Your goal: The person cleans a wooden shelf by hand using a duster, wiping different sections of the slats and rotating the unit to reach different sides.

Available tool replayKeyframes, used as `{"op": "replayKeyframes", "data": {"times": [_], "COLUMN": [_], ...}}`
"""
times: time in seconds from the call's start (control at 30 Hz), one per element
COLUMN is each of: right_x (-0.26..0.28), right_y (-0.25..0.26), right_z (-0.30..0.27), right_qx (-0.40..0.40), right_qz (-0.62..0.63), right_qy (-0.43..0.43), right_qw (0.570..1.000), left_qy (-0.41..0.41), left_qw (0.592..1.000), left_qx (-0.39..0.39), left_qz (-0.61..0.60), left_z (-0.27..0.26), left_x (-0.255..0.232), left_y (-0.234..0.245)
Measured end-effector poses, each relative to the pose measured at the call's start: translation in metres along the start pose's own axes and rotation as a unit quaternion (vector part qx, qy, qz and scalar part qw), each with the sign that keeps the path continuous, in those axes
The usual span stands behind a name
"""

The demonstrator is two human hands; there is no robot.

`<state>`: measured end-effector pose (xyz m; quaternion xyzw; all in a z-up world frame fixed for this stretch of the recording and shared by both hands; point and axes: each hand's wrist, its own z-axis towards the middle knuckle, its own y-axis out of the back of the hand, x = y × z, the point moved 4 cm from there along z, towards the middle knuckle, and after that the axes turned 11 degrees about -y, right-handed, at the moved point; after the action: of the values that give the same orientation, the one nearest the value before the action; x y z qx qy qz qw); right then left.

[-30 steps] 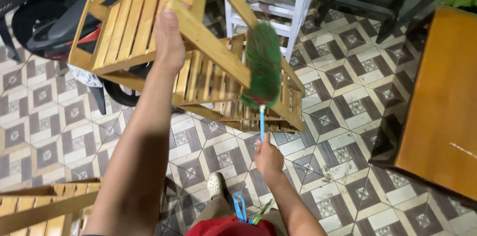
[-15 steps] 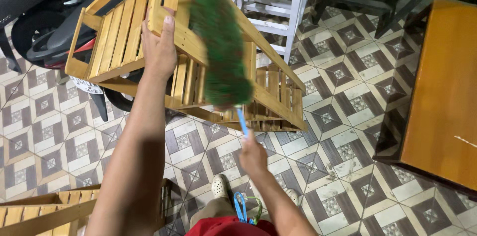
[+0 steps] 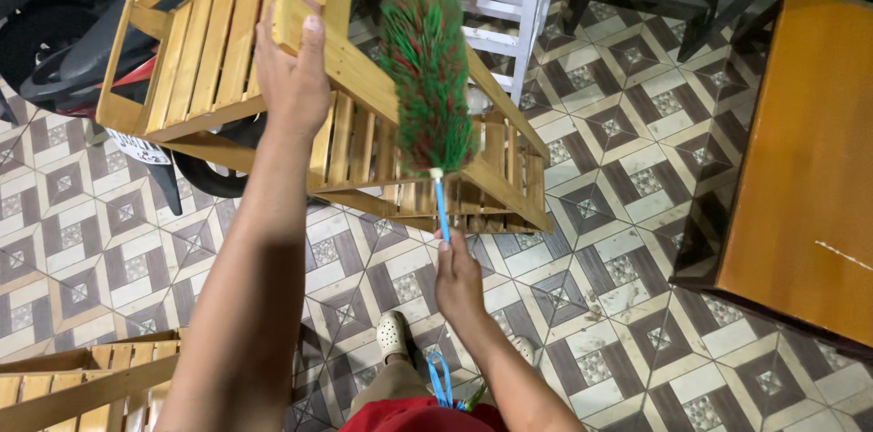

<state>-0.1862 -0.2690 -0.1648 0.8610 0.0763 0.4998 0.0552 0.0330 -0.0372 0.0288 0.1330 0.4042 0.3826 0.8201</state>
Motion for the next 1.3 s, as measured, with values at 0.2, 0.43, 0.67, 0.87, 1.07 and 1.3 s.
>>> {"op": "replayKeyframes", "data": {"times": [0.2, 0.43, 0.67, 0.87, 1.07, 1.3], "right_x": [-0.081, -0.137, -0.037, -0.141, -0.056, -0.002], "right_y": [0.010, 0.027, -0.007, 0.039, 0.042, 0.010], "right_z": [0.039, 0.093, 0.029, 0.091, 0.067, 0.044], "right_qx": [-0.010, -0.039, -0.036, -0.095, -0.062, -0.036], "right_qz": [-0.089, 0.110, -0.051, -0.066, 0.025, -0.049], "right_qy": [-0.161, -0.083, -0.046, -0.131, 0.001, -0.002], "right_qw": [0.983, 0.990, 0.997, 0.985, 0.998, 0.998], "left_qy": [-0.021, 0.006, -0.029, -0.017, -0.044, -0.026], "left_qw": [0.999, 1.000, 0.999, 0.999, 0.998, 0.998], "left_qx": [0.019, 0.015, 0.003, 0.021, 0.025, 0.024], "left_qz": [0.040, 0.010, 0.013, 0.031, 0.029, 0.043], "left_z": [-0.002, -0.001, -0.002, -0.001, 0.001, 0.000], "left_x": [-0.010, -0.002, -0.013, -0.018, -0.019, -0.034], "left_y": [-0.009, -0.002, -0.005, -0.002, -0.002, -0.011]}}
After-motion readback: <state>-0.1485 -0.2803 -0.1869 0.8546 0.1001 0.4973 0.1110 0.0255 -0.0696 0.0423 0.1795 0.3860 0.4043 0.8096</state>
